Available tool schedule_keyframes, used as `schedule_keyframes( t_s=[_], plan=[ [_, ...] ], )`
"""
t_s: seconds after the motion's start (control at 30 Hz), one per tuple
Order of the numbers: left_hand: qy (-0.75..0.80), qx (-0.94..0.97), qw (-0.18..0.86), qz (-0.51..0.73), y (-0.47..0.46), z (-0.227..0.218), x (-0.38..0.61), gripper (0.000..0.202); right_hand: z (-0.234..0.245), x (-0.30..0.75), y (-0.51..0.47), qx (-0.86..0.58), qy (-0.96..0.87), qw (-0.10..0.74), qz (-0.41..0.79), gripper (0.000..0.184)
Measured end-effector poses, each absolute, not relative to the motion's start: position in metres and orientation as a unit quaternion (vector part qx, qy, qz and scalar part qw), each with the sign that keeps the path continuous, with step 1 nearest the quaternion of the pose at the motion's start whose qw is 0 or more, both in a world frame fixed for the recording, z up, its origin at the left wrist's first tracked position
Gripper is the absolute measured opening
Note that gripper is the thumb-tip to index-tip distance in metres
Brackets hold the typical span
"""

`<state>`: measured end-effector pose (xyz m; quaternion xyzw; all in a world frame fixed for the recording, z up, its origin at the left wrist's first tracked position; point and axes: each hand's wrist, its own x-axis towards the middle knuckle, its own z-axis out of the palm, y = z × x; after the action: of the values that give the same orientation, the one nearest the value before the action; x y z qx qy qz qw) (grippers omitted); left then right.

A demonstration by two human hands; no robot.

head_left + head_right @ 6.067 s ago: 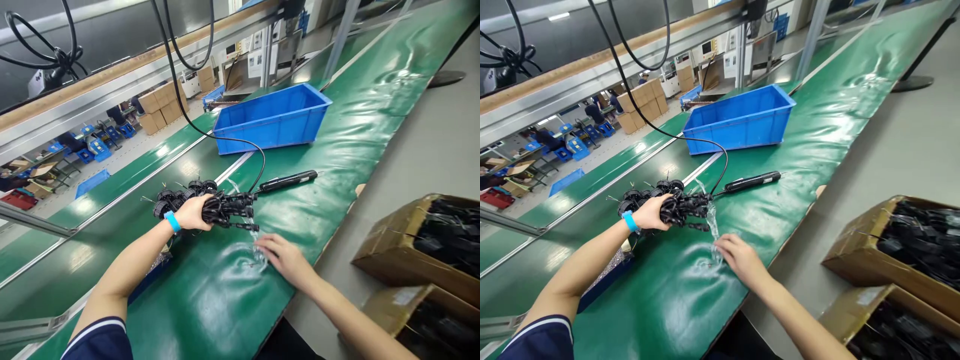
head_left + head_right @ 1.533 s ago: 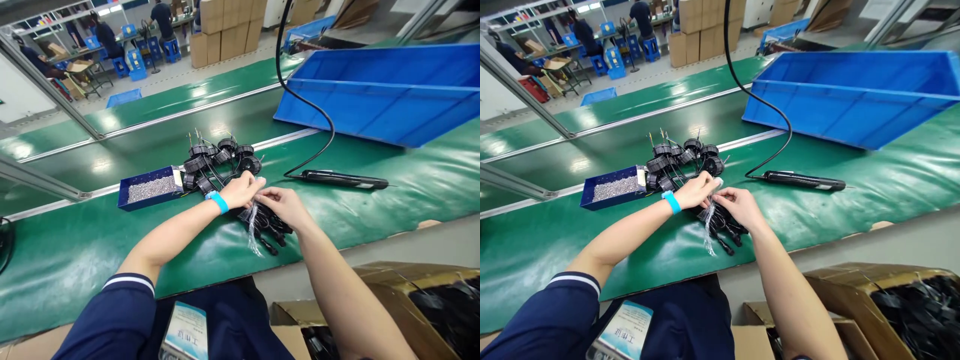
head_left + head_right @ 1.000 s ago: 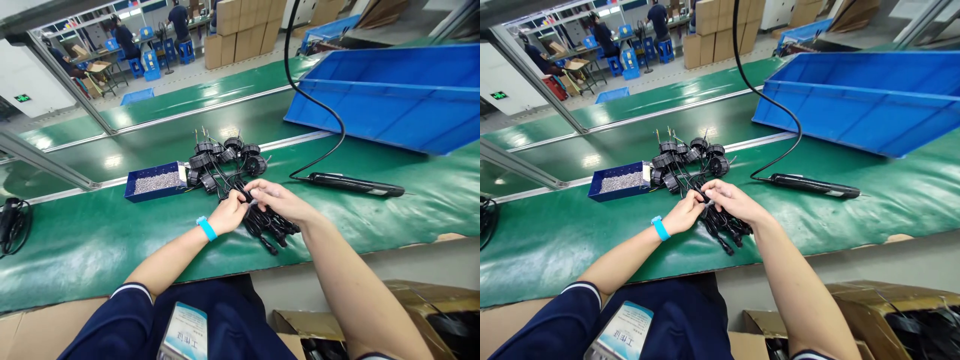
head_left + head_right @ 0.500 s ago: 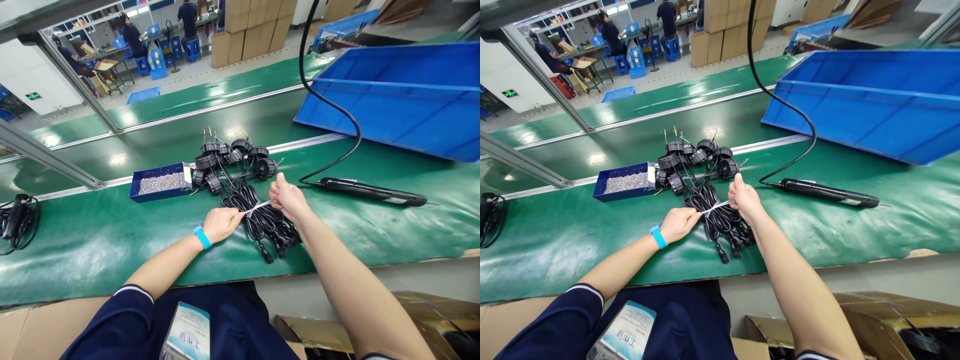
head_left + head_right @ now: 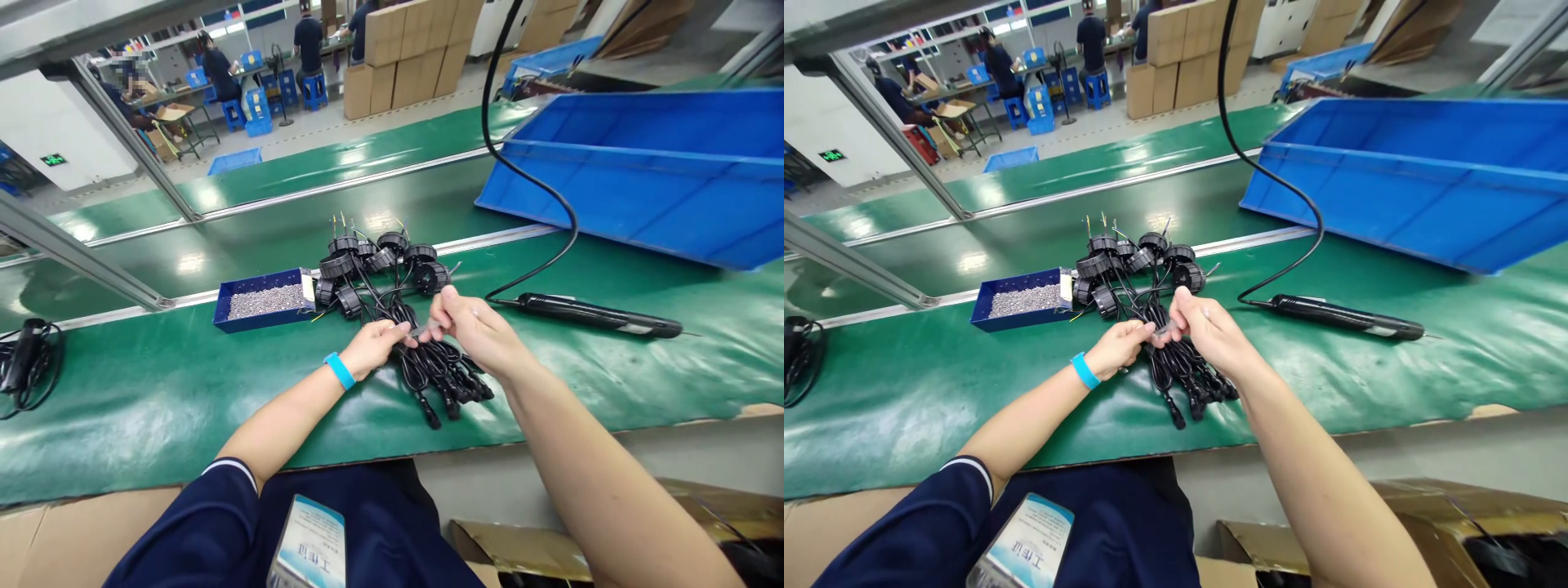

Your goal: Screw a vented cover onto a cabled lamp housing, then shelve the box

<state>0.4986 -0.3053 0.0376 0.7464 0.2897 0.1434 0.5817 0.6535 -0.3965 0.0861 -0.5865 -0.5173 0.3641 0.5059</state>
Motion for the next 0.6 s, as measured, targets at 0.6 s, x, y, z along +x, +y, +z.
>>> schedule_keyframes(
  t_s=[0.6],
  plan=[
    [0.077,0.974,0.135,0.166,-0.293,0.049,0.495,0.027,0.040,0.692,-0.383,-0.588,-0.657,0.378,0.282,0.043]
  ],
)
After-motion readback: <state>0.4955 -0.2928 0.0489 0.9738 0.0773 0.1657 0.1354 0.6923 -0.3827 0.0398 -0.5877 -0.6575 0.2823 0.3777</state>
